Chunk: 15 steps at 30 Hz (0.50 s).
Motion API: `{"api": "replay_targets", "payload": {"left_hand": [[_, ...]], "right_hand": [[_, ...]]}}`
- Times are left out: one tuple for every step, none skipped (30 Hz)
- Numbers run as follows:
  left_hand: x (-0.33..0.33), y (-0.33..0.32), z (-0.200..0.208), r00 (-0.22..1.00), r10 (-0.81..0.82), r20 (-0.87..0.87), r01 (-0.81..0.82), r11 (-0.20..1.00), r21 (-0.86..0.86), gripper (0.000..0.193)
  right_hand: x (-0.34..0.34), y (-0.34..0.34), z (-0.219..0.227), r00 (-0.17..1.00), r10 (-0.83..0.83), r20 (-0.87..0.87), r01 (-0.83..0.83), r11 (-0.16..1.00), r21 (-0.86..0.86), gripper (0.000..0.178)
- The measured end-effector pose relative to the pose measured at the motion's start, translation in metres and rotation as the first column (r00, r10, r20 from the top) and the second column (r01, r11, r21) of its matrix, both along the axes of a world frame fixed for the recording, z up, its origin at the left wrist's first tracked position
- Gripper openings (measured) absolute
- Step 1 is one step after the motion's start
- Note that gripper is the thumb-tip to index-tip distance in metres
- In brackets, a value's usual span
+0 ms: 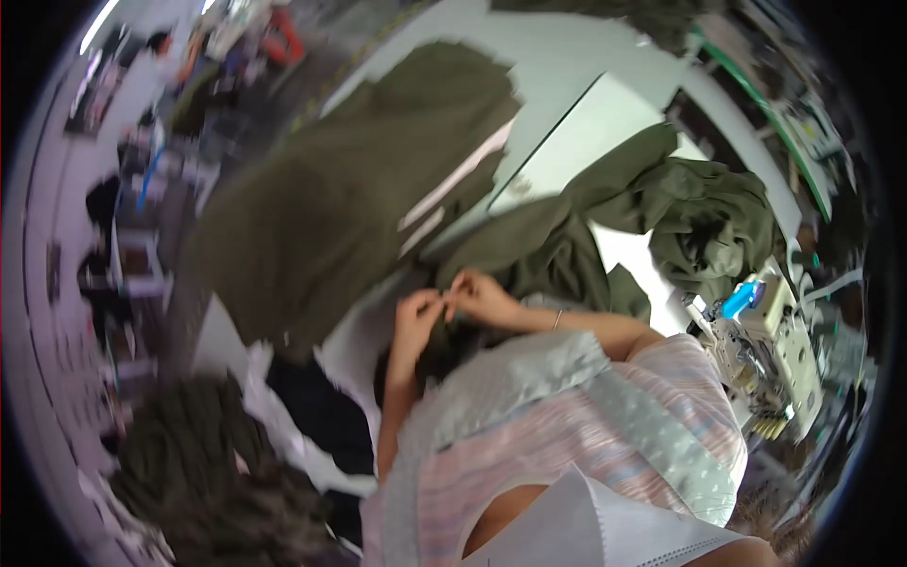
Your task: Fold olive green garments and stack them neatly on a factory workbench.
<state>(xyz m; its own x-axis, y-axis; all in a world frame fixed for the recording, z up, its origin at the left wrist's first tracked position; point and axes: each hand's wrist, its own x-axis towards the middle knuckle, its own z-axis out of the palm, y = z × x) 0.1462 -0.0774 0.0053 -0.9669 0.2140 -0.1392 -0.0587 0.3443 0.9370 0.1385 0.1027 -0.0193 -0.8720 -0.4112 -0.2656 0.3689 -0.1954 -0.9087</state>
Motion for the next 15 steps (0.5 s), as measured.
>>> {"api": "replay_targets", "payload": {"left_hand": [[-0.003, 0.002, 0.0, 0.999, -0.013, -0.052, 0.014, 1.0, 0.007, 0.011], [-0.007, 0.0, 0.002, 0.998, -0.053, -0.023, 0.054, 0.999, 0.01, 0.012], [-0.008, 0.001, 0.01, 0.989, -0.031, 0.141, 0.022, 0.998, 0.065, 0.011], [-0.014, 0.002, 0.016, 0.959, -0.035, 0.283, -0.002, 0.991, 0.131, 0.011], [-0.008, -0.004, 0.015, 0.949, 0.004, 0.316, -0.045, 0.991, 0.122, 0.011], [-0.01, -0.005, 0.013, 0.962, 0.008, 0.274, -0.044, 0.991, 0.127, 0.011], [-0.009, -0.005, 0.012, 0.973, -0.001, 0.23, -0.03, 0.991, 0.131, 0.012], [-0.007, -0.007, 0.011, 0.97, 0.014, 0.241, -0.047, 0.99, 0.13, 0.012], [-0.008, -0.007, 0.01, 0.966, -0.007, 0.26, -0.031, 0.99, 0.14, 0.012], [-0.008, -0.007, 0.01, 0.961, -0.027, 0.276, -0.014, 0.989, 0.149, 0.012], [-0.008, -0.007, 0.01, 0.956, -0.048, 0.29, 0.002, 0.988, 0.158, 0.012], [-0.008, -0.006, 0.011, 0.956, -0.051, 0.29, 0.005, 0.987, 0.159, 0.012], [-0.007, -0.006, 0.012, 0.956, -0.05, 0.291, 0.007, 0.989, 0.146, 0.012], [-0.006, -0.005, 0.013, 0.955, -0.049, 0.291, 0.01, 0.991, 0.133, 0.012], [-0.005, -0.005, 0.014, 0.955, -0.046, 0.292, 0.012, 0.993, 0.119, 0.011]], "right_hand": [[-0.002, 0.001, -0.003, 1.0, -0.004, 0.016, 0.004, 1.0, -0.01, 0.025], [-0.005, 0.002, -0.001, 1.0, -0.029, -0.004, 0.029, 0.999, -0.038, 0.026], [-0.004, 0.0, 0.003, 0.998, -0.056, -0.025, 0.054, 0.996, -0.07, 0.027], [-0.008, 0.003, 0.006, 0.999, -0.041, -0.023, 0.04, 0.998, -0.044, 0.027], [-0.005, 0.002, 0.009, 0.999, -0.029, -0.024, 0.028, 0.999, -0.019, 0.027], [-0.008, -0.001, 0.012, 1.0, 0.002, -0.01, -0.003, 1.0, -0.02, 0.027], [-0.008, -0.001, 0.014, 0.999, 0.011, -0.041, -0.011, 1.0, -0.002, 0.028], [-0.008, -0.001, 0.015, 0.997, 0.018, -0.076, -0.017, 1.0, 0.016, 0.029], [-0.007, 0.0, 0.016, 0.993, 0.008, -0.116, -0.004, 0.999, 0.037, 0.03], [-0.005, 0.001, 0.017, 0.994, 0.006, -0.112, -0.001, 0.999, 0.039, 0.03], [-0.004, 0.002, 0.017, 0.997, 0.008, -0.071, -0.007, 1.0, 0.017, 0.03], [-0.003, 0.003, 0.018, 0.999, 0.012, -0.03, -0.012, 1.0, -0.006, 0.03], [-0.002, 0.003, 0.018, 1.0, 0.016, 0.009, -0.016, 0.999, -0.03, 0.031], [-0.002, 0.004, 0.019, 1.0, 0.013, 0.008, -0.013, 0.999, -0.03, 0.031], [-0.002, 0.004, 0.018, 0.999, 0.027, 0.045, -0.025, 0.998, -0.055, 0.03]]}}
